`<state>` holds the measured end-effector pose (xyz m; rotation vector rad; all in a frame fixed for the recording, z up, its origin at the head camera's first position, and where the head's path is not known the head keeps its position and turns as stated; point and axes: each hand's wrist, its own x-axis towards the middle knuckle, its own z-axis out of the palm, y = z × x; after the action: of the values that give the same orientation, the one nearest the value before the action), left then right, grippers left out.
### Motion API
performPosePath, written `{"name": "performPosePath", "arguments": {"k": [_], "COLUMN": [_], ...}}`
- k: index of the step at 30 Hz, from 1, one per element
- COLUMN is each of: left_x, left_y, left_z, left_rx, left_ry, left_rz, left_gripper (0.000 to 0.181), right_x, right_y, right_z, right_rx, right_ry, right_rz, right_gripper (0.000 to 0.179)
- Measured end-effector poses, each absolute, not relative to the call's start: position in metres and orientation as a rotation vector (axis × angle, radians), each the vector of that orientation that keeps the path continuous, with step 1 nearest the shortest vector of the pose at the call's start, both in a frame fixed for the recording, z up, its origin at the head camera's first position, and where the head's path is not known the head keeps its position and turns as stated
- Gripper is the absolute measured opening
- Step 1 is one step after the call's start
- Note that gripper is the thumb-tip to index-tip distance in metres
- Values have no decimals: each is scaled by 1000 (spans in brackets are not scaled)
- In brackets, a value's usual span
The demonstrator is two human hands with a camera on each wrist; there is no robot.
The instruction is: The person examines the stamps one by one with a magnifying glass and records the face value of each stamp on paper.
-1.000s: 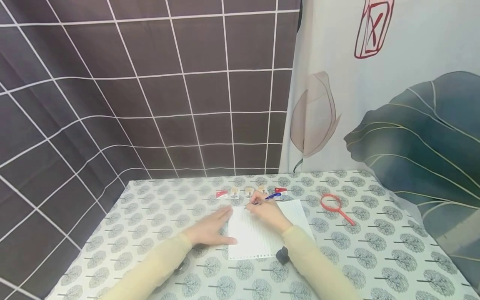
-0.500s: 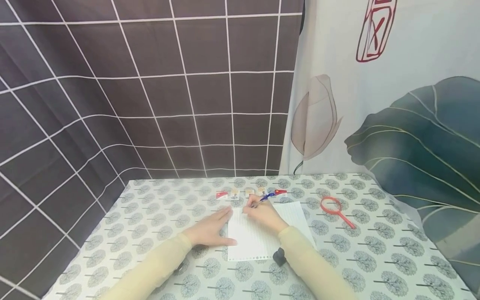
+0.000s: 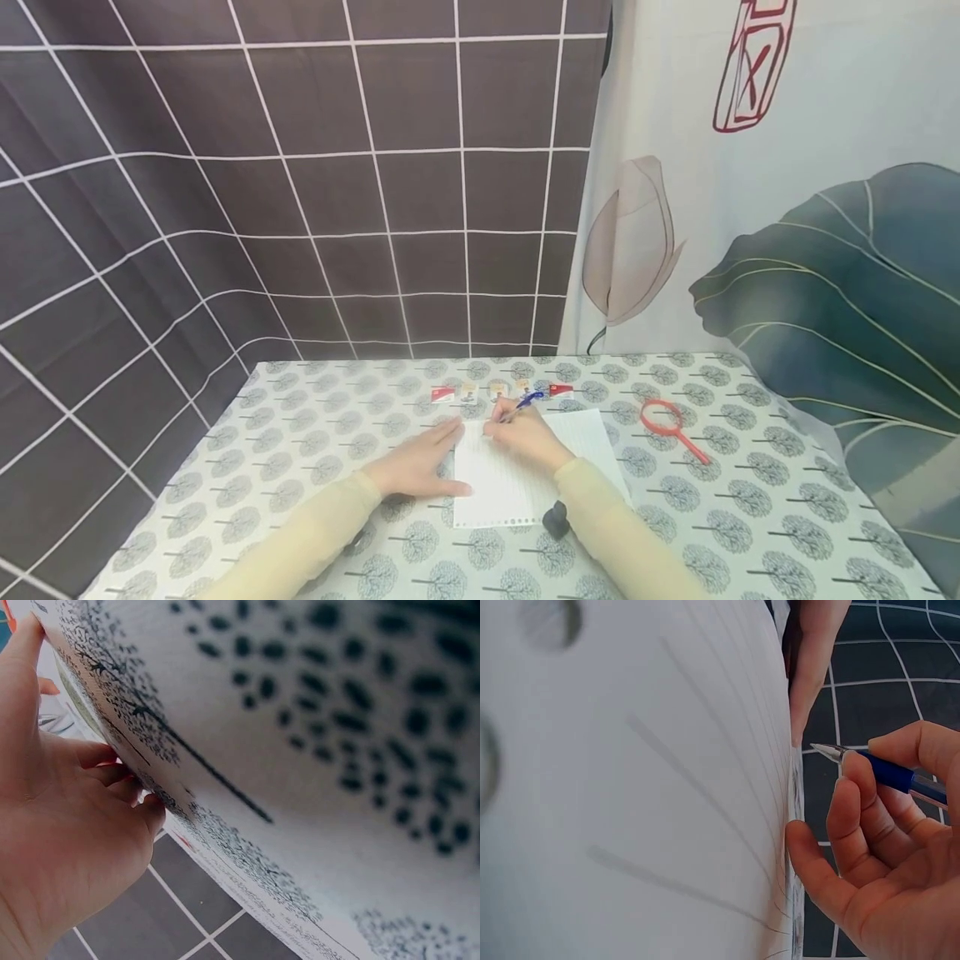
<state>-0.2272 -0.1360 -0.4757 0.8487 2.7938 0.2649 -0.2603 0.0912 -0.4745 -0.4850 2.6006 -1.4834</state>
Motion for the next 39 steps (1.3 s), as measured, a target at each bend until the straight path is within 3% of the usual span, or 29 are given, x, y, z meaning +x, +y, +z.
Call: {"name": "performPosePath", "arguments": {"k": [39], "left_x": [-230], "left_y": [-137], "left_z": [-482], "left_rx": [856], "left_ry": [2809], "left_rz": [266], "left_gripper": [110], "right_x": [-262], "right_y": [78], "right_z": [-479], "right_rx": [-617], "right_ry": [2590], "right_rz": [-1401], "right_gripper": [12]}}
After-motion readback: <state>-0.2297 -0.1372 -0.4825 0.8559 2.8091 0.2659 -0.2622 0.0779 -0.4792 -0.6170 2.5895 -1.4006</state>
